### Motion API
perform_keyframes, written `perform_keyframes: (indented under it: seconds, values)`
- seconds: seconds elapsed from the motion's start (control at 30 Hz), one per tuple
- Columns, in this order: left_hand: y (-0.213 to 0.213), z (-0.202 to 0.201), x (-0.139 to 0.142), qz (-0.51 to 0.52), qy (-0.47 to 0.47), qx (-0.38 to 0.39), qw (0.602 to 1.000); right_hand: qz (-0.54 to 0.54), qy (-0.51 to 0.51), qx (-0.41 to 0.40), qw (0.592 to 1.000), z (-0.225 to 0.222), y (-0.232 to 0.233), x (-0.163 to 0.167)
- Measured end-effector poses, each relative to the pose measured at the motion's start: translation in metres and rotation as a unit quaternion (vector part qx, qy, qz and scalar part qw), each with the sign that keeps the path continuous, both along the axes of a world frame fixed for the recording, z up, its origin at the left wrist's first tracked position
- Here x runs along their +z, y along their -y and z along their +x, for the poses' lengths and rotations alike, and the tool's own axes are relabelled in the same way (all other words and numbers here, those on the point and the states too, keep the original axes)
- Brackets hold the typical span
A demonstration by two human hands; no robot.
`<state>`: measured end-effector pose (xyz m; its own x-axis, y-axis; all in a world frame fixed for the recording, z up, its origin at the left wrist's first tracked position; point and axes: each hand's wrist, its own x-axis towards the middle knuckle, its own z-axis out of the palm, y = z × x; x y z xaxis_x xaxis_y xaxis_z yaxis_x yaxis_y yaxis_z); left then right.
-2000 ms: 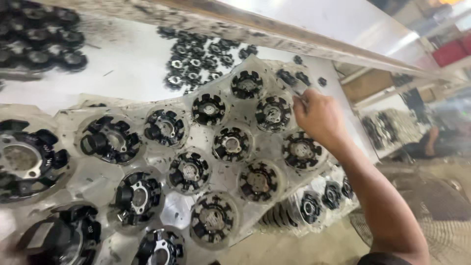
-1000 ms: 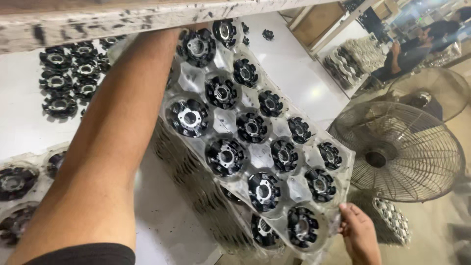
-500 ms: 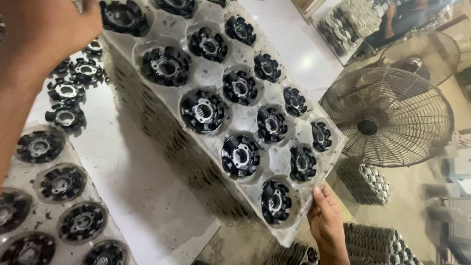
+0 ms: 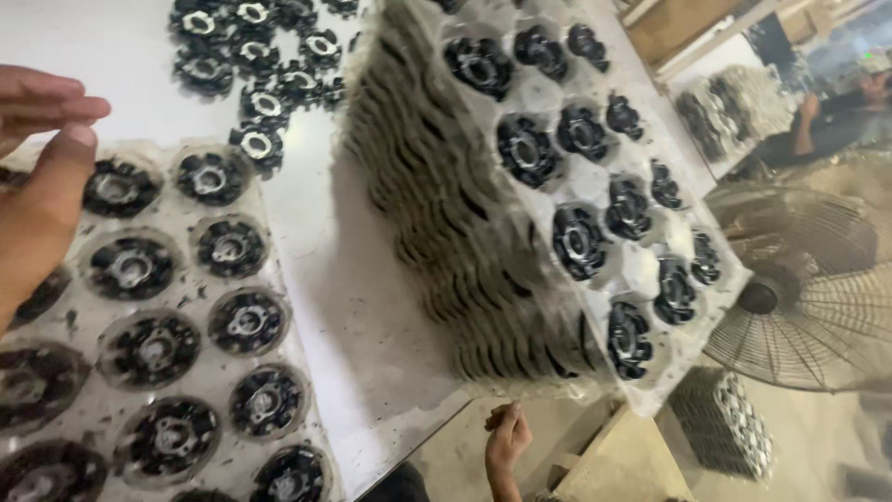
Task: The person sits at a workbench and applies adhesive from a small tube to black plastic rotor-like parts, rotating each part by hand to reach the surfaces. They place the treated parts into a molded plastic tray and pick up the next part, occasionally wiping the tube with a cloth.
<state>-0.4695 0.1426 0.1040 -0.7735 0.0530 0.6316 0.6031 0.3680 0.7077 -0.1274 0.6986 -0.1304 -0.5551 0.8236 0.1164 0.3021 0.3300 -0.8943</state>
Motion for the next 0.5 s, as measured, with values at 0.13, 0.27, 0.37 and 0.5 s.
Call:
perform_keyframes:
  seconds: [0.13, 0.27, 0.37, 0.5]
  values:
    - [0.002, 0.048, 0.005, 0.030, -0.077, -0.003, 0.997, 0.233, -0.136, 0.189, 0.944, -0.017, 0.004, 0.007]
    - [-0.011, 0.082, 0.006, -0.016, -0.144, 0.029, 0.989, 0.420, -0.085, 0.321, 0.845, 0.002, -0.031, 0.019]
    - [-0.023, 0.127, 0.000, -0.031, -0.136, 0.040, 0.989, 0.420, -0.171, 0.469, 0.758, -0.020, -0.037, 0.000]
    - [-0.008, 0.217, -0.013, -0.133, -0.102, 0.096, 0.981, 0.337, -0.193, 0.673, 0.630, -0.075, 0.002, 0.015]
